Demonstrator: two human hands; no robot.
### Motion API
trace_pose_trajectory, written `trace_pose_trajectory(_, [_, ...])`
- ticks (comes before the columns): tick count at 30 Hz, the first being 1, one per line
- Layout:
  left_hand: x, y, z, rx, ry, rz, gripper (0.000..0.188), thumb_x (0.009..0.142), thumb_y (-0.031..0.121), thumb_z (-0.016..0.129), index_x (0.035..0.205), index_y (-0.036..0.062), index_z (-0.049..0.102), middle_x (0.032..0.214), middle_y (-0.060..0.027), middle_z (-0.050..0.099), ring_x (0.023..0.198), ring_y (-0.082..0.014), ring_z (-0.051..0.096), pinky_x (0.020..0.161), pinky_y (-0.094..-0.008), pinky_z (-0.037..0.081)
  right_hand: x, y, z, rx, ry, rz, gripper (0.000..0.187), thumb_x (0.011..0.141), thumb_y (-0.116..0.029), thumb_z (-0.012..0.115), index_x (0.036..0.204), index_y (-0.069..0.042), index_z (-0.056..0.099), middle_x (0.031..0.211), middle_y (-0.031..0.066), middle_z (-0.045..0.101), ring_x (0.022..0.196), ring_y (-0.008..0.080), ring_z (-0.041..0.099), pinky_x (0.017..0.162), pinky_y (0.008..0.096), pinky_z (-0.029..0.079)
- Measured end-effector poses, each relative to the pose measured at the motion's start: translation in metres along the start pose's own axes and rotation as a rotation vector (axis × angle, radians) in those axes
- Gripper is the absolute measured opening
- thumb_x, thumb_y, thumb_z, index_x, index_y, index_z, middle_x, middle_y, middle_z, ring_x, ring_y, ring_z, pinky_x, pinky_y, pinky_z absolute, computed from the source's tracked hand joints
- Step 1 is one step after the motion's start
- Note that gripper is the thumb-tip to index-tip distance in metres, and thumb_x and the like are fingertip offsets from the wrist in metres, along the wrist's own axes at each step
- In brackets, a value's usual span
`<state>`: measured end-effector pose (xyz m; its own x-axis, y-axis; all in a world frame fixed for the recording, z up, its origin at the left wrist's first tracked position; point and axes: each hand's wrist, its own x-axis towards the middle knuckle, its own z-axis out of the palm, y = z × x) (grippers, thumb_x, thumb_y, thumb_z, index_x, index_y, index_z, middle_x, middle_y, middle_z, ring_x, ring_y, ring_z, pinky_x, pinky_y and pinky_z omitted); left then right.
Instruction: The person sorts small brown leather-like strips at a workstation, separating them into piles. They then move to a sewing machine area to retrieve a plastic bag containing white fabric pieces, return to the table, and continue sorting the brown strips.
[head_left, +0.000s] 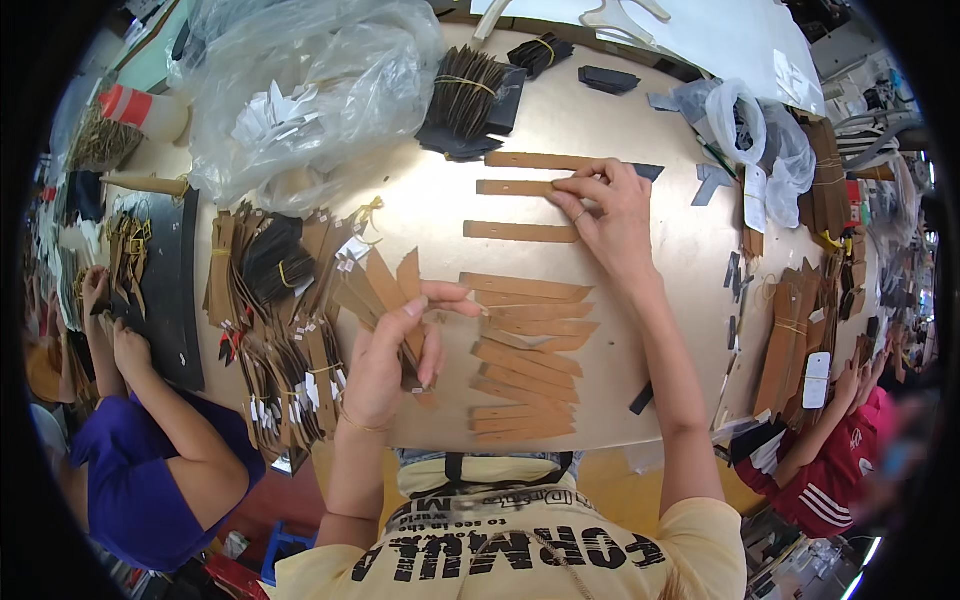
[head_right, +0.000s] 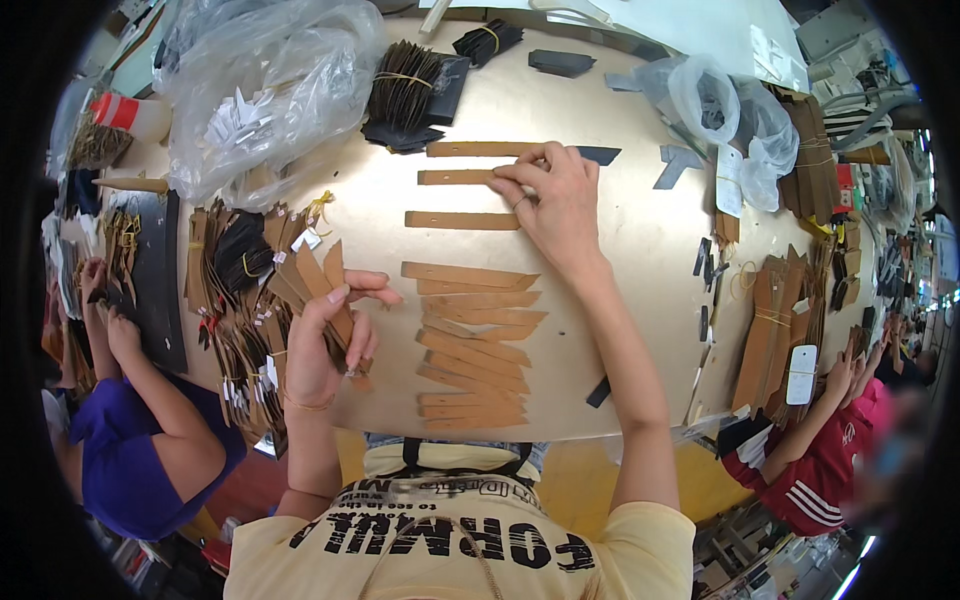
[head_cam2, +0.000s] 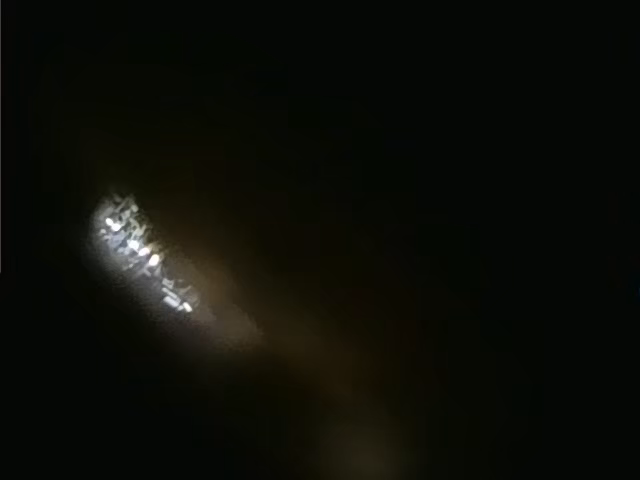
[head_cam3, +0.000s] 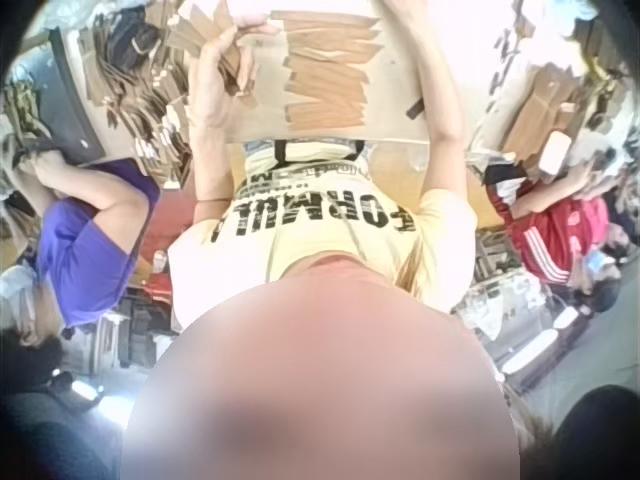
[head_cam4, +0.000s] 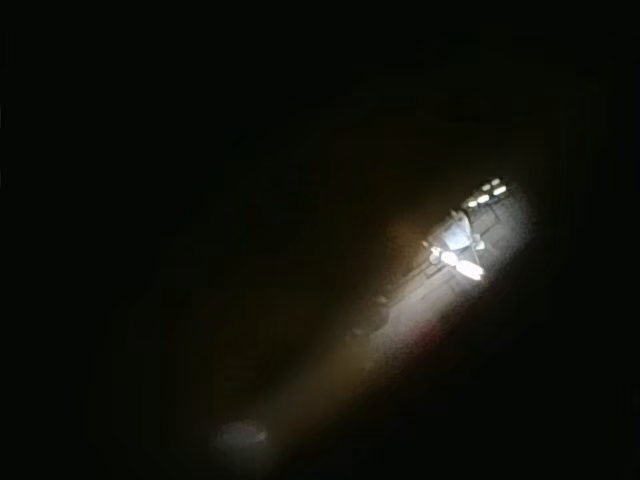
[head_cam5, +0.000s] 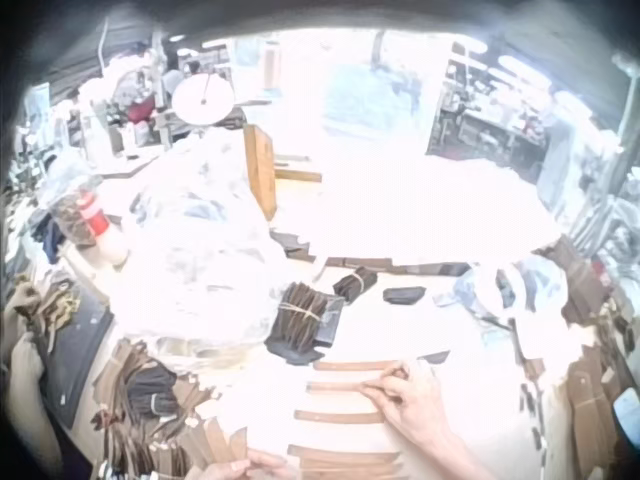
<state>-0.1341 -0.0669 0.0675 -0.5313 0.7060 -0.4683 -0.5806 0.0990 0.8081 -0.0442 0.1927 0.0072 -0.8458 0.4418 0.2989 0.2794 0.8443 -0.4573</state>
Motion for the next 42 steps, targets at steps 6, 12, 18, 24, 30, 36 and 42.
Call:
trace_pose_trajectory(6, [-0.005,-0.006,-0.005,-0.047,-0.024,-0.016,0.041,0.097,0.026,0.036,0.115,-0.0045,0.057,0.103,-0.0168,0.065,0.043,-0.0062,0.038,0.048,-0.0223,0.037,0.002,0.0,-0.008,0.004,0.054,-0.082,0.017,0.078,-0.027,0.076,0.09,-0.016,0.075,0.089,-0.0001,0.06,0.084,0.0173,0.053,0.078,0.0328,0.034])
trace_pose_trajectory(12, [-0.009,-0.004,-0.008,-0.052,-0.011,0.0,0.042,0.097,0.026,0.038,0.115,-0.0065,0.058,0.101,-0.0184,0.066,0.046,-0.0067,0.041,0.049,-0.0226,0.04,-0.023,-0.01,-0.013,0.027,-0.135,-0.15,0.022,0.074,-0.026,0.078,0.091,-0.013,0.075,0.09,0.0006,0.059,0.086,0.0164,0.053,0.081,0.0314,0.036])
trace_pose_trajectory(18, [-0.016,-0.007,-0.004,-0.106,-0.064,0.024,0.041,0.096,0.025,0.038,0.114,-0.007,0.059,0.099,-0.0187,0.067,0.044,-0.0069,0.041,0.047,-0.0218,0.039,-0.009,0.003,-0.008,0.063,-0.033,-0.154,0.024,0.075,-0.035,0.077,0.087,-0.014,0.074,0.09,-0.0001,0.06,0.086,0.018,0.054,0.083,0.0335,0.037])
trace_pose_trajectory(24, [-0.019,-0.014,0.001,0.249,-0.044,-0.043,0.042,0.098,0.026,0.037,0.121,-0.0009,0.059,0.082,-0.0099,0.065,0.043,-0.0048,0.037,0.046,-0.0205,0.035,-0.055,-0.023,-0.033,0.065,-0.376,-0.05,0.032,0.073,-0.039,0.077,0.089,-0.012,0.07,0.091,0.0006,0.059,0.09,0.0181,0.054,0.084,0.0339,0.036])
trace_pose_trajectory(30, [0.005,-0.036,0.017,0.658,-0.106,0.078,0.035,0.099,0.019,0.044,0.128,0.0087,0.061,0.059,0.004,0.048,0.051,-0.0039,0.039,0.05,-0.0218,0.037,-0.053,-0.03,-0.03,0.158,-0.365,0.099,0.025,0.074,-0.027,0.079,0.084,-0.007,0.068,0.081,0.0009,0.06,0.077,0.0161,0.053,0.076,0.0308,0.038])
trace_pose_trajectory(36, [0.006,-0.039,0.013,0.736,-0.119,0.115,0.035,0.098,0.019,0.045,0.127,0.0081,0.062,0.078,-0.0005,0.064,0.055,-0.0043,0.038,0.053,-0.0235,0.041,-0.022,-0.019,-0.027,0.275,-0.43,0.355,0.022,0.075,-0.023,0.079,0.079,-0.002,0.071,0.072,0.0044,0.066,0.061,0.0141,0.057,0.057,0.028,0.044])
trace_pose_trajectory(42, [0.007,-0.044,0.014,0.606,-0.08,0.216,0.038,0.098,0.015,0.041,0.131,0.0056,0.057,0.119,-0.008,0.066,0.051,-0.0034,0.04,0.057,-0.0226,0.045,-0.019,-0.019,-0.025,0.077,-0.197,0.085,0.023,0.075,-0.028,0.078,0.086,-0.009,0.072,0.081,0.0018,0.063,0.081,0.0171,0.057,0.081,0.0346,0.04])
